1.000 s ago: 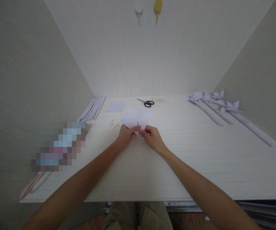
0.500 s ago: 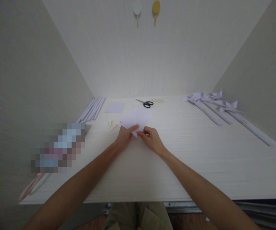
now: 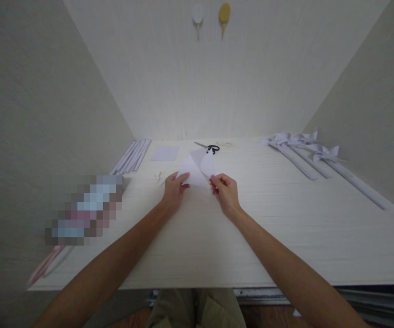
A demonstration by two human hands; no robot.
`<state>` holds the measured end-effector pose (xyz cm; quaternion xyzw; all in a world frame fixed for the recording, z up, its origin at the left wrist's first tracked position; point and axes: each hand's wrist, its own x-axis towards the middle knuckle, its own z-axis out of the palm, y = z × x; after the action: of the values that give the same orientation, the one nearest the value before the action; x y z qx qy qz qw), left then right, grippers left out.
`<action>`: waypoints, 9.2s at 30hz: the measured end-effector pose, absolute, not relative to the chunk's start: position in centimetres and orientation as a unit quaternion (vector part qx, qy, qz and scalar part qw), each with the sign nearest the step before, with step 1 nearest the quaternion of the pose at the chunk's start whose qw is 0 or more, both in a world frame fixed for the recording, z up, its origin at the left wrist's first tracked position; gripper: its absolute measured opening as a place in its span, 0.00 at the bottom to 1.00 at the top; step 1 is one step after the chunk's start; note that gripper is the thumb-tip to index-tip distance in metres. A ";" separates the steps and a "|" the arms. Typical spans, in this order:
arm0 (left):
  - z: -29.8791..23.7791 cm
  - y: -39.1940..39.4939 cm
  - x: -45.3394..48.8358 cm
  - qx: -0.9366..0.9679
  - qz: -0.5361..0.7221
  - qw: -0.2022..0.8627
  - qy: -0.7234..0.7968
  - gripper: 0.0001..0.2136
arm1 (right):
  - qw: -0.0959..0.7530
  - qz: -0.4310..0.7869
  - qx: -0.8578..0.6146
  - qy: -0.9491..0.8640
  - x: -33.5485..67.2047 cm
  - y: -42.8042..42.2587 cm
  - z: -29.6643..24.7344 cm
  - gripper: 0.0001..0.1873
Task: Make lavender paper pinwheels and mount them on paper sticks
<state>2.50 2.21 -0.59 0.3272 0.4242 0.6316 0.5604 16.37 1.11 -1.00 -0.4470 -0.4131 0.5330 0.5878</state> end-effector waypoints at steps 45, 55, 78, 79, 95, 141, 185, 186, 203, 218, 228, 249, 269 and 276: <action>-1.6 2.0 3.2 0.402 0.579 0.542 0.458 0.12 | 0.468 0.465 -0.440 -0.609 16.2 0.4 -0.4 0.05; -0.7 1.7 3.4 0.369 0.581 0.551 0.472 0.10 | 0.458 0.475 -0.447 -0.604 16.2 0.2 -0.2 0.09; -0.8 1.5 3.4 0.408 0.550 0.579 0.442 0.11 | 0.478 0.381 -0.475 -0.633 15.9 0.1 -0.1 0.12; -0.9 1.5 3.4 0.406 0.551 0.580 0.442 0.11 | 0.476 0.383 -0.474 -0.635 15.9 0.2 -0.2 0.12; -0.5 1.3 3.5 0.391 0.558 0.589 0.434 0.11 | 0.442 0.393 -0.442 -0.675 16.1 0.5 -0.9 0.08; -0.8 1.2 3.6 0.402 0.608 0.571 0.378 0.11 | 0.477 0.573 -0.427 -0.512 16.3 0.9 -1.1 0.16; -0.7 1.1 3.6 0.434 0.589 0.561 0.386 0.09 | 0.434 0.598 -0.410 -0.534 16.3 0.9 -0.9 0.14; -0.7 1.1 3.6 0.433 0.589 0.561 0.388 0.09 | 0.432 0.597 -0.409 -0.538 16.3 0.8 -0.8 0.13; -0.3 0.9 3.6 0.452 0.575 0.546 0.409 0.10 | 0.420 0.595 -0.411 -0.548 16.3 0.9 -0.8 0.20; -0.2 0.8 3.6 0.452 0.575 0.556 0.395 0.10 | 0.417 0.603 -0.403 -0.548 16.4 1.0 -1.0 0.18; -0.8 1.2 3.6 0.411 0.615 0.542 0.400 0.11 | 0.401 0.581 -0.421 -0.570 16.3 0.7 -0.3 0.10; -1.3 1.7 3.4 0.384 0.642 0.512 0.422 0.16 | 0.332 0.483 -0.417 -0.695 16.1 0.7 -0.6 0.10; -0.9 1.6 3.4 0.382 0.638 0.495 0.449 0.13 | 0.336 0.499 -0.409 -0.686 16.0 0.5 0.1 0.11; -0.8 1.6 3.4 0.368 0.643 0.503 0.446 0.14 | 0.338 0.517 -0.400 -0.677 16.1 0.5 -0.1 0.08</action>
<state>3.42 1.56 -0.79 0.3677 0.4460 0.6428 0.5028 16.11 0.46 -0.11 -0.4001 -0.6766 0.5173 0.3384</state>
